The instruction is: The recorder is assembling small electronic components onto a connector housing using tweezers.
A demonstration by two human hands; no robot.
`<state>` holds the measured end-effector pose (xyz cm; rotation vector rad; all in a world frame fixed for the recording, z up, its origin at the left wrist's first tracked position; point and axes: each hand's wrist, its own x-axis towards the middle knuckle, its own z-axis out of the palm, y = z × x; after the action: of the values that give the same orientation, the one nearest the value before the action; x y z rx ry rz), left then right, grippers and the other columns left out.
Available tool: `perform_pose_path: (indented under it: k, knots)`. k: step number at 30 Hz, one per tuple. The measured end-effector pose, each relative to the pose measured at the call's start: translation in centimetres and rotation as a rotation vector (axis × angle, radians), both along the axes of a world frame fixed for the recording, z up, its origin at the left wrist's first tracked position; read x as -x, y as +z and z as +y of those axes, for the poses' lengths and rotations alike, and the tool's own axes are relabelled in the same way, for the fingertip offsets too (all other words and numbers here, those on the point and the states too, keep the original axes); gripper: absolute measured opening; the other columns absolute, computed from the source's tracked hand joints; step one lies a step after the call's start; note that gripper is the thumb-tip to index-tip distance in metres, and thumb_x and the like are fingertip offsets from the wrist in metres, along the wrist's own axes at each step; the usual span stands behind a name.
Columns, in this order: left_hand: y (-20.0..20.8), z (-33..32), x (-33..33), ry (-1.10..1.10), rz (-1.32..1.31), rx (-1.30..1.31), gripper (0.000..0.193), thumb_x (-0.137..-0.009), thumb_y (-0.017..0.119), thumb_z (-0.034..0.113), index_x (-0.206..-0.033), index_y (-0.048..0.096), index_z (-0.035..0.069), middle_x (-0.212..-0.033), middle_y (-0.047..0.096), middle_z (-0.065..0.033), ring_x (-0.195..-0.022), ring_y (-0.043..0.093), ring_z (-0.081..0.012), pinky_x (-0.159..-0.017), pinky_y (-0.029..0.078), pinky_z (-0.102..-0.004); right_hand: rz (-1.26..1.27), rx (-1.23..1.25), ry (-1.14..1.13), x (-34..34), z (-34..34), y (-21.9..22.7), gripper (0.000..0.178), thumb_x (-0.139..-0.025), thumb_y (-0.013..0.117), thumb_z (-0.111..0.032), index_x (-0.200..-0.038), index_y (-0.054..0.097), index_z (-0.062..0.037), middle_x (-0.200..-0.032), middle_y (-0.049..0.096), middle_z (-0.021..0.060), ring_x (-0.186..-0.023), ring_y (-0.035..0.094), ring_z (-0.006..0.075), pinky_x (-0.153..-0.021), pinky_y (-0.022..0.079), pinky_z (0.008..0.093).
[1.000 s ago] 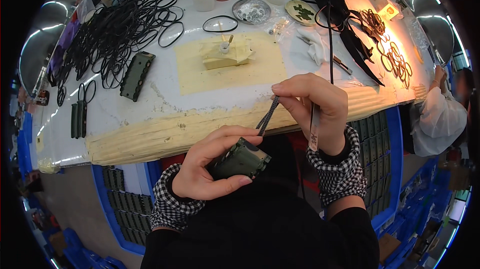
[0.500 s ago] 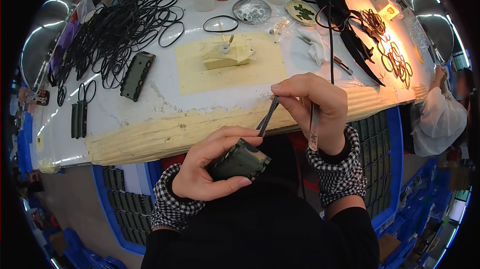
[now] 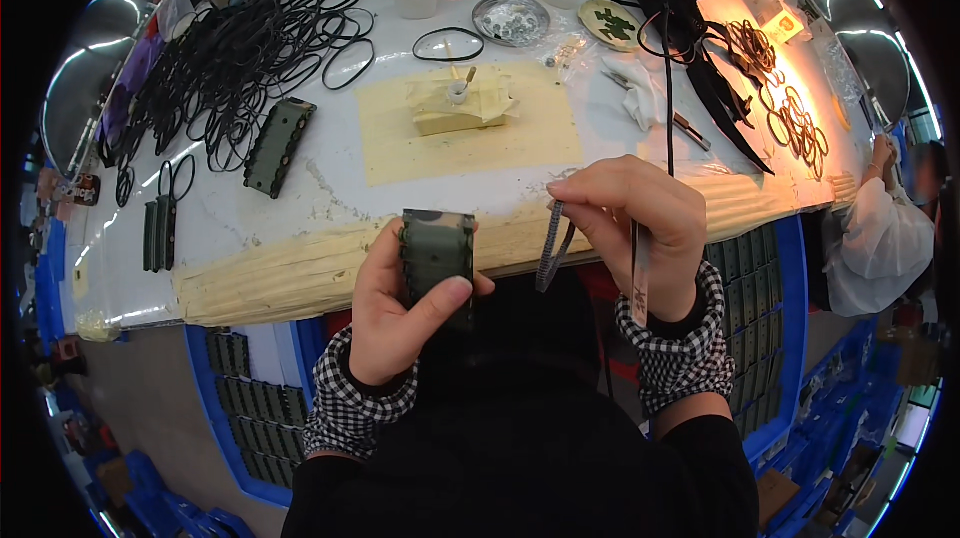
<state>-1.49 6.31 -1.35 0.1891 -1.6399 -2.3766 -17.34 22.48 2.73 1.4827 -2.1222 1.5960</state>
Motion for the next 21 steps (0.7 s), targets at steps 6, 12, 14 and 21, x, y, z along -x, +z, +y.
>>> perform_pose_path:
  k: [6, 12, 14, 21]
  knots:
    - [-0.2, 0.8, 0.5, -0.005, 0.004, -0.139, 0.034, -0.096, 0.052, 0.011, -0.125, 0.041, 0.0, -0.112, 0.059, -0.0128, -0.093, 0.062, -0.0182, -0.082, 0.051, -0.0303, -0.066, -0.054, 0.08, -2.3, -0.8, 0.7, 0.02, -0.073, 0.072, 0.003, -0.093, 0.068, -0.0013, -0.076, 0.065, 0.0093, -0.064, 0.064, 0.0186, -0.056, 0.049, 0.0264]
    - [-0.5, 1.2, 0.8, -0.034, 0.056, -0.172, 0.032, -0.095, 0.053, 0.011, -0.124, 0.042, 0.0, -0.11, 0.06, -0.0131, -0.093, 0.063, -0.0188, -0.083, 0.051, -0.03, -0.638, -0.078, 0.139, -2.9, -1.7, 0.6, 0.006, -0.085, 0.065, -0.003, -0.086, 0.063, 0.0027, -0.067, 0.064, 0.0028, -0.053, 0.058, 0.0033, -0.047, 0.043, 0.0174]
    - [-0.6, 1.2, 0.7, -0.013, 0.056, -0.189, 0.032, -0.095, 0.053, 0.011, -0.124, 0.043, 0.0, -0.11, 0.06, -0.0132, -0.092, 0.063, -0.0189, -0.082, 0.052, -0.0302, -0.749, -0.047, 0.199, -2.9, -1.9, 0.3, 0.009, -0.086, 0.064, -0.004, -0.088, 0.062, 0.0039, -0.067, 0.064, 0.0026, -0.054, 0.058, 0.0037, -0.047, 0.043, 0.0172]
    - [-0.8, 1.3, 0.8, 0.011, 0.026, -0.154, 0.032, -0.095, 0.054, 0.011, -0.122, 0.043, 0.0, -0.108, 0.06, -0.0121, -0.088, 0.065, -0.0206, -0.08, 0.053, -0.0312, -0.939, -0.123, 0.29, -1.6, -1.8, 0.2, 0.011, -0.086, 0.063, -0.003, -0.09, 0.061, 0.0064, -0.079, 0.065, 0.0057, -0.07, 0.061, 0.006, -0.061, 0.049, 0.0178]
